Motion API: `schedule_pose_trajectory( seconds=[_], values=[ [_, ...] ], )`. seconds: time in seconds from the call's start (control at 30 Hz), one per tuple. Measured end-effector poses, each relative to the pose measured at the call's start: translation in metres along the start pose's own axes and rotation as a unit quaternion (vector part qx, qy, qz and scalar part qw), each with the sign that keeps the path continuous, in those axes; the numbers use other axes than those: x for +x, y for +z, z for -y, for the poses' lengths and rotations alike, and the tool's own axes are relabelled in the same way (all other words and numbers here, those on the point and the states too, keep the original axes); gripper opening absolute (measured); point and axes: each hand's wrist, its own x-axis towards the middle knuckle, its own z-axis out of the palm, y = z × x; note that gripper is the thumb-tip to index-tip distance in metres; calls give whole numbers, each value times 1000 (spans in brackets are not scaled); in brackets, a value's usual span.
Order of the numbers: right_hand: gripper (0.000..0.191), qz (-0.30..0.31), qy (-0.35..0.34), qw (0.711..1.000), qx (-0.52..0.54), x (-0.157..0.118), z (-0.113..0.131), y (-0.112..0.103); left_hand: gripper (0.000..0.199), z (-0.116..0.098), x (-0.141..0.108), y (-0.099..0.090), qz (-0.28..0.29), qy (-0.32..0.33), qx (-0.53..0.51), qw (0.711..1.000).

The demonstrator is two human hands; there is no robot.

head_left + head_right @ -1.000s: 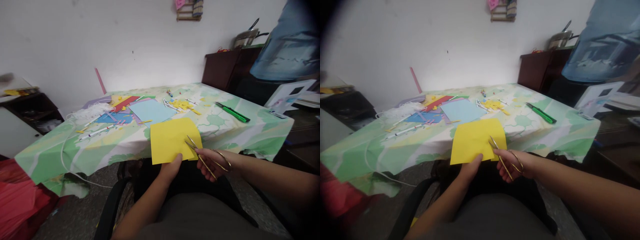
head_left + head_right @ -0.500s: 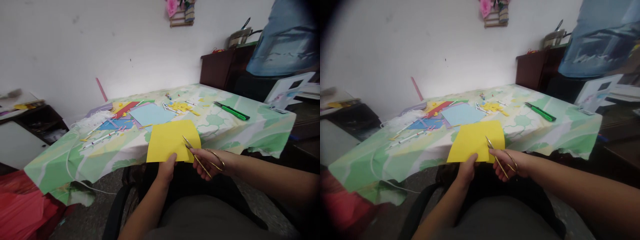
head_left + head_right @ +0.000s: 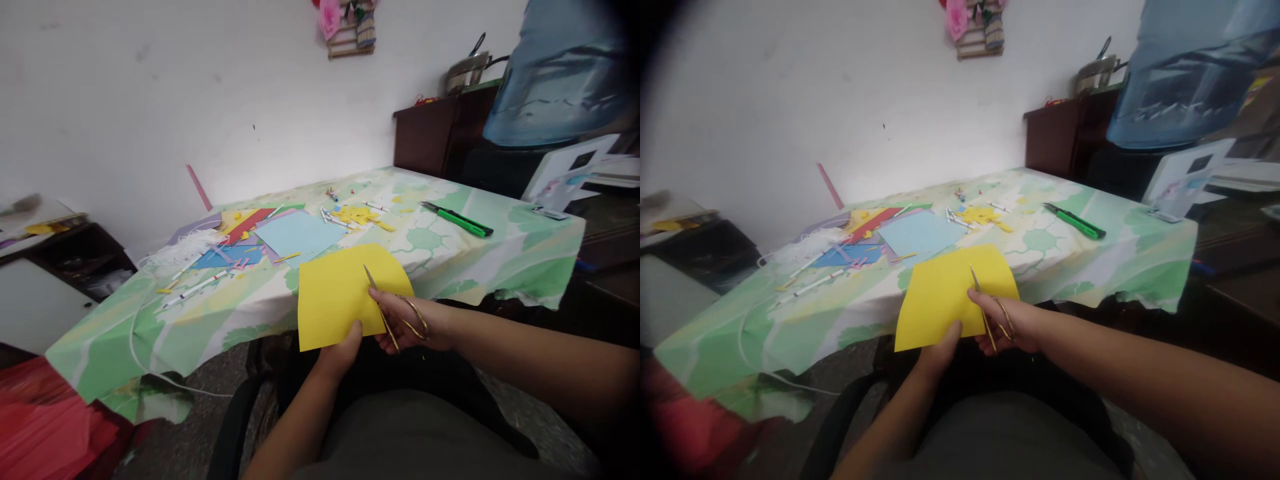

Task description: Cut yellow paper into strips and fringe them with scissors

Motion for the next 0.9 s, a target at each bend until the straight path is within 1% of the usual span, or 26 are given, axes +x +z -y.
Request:
schedule_pose_trajectory(
  seconds=[0.17, 0.23, 0.4, 0.5, 0.6, 0.77, 0.9],
  values=[
    [59, -5, 0, 1000, -3, 5, -6, 0, 41, 13, 2, -6, 58, -7, 18, 998],
    [60, -17, -6, 1000, -10, 7, -8, 2, 40, 16, 2, -8, 68, -13, 29, 997],
    [61, -51, -16, 999, -7, 13, -14, 7, 41, 16, 2, -11, 65, -16, 12, 998],
    [62, -65, -34, 997, -14, 14, -16, 10, 39, 16, 2, -10, 63, -22, 24, 998],
    [63, -69, -45, 996, -19, 16, -19, 13, 42, 21, 1, -10, 64, -32, 36, 997],
    [66, -96, -52, 994, -29, 24, -25, 14, 47, 31, 0, -11, 59, -43, 43, 996],
    [67, -105, -63, 991, -43, 28, -29, 15, 45, 37, 2, -9, 35, -50, 2, 998]
  ],
)
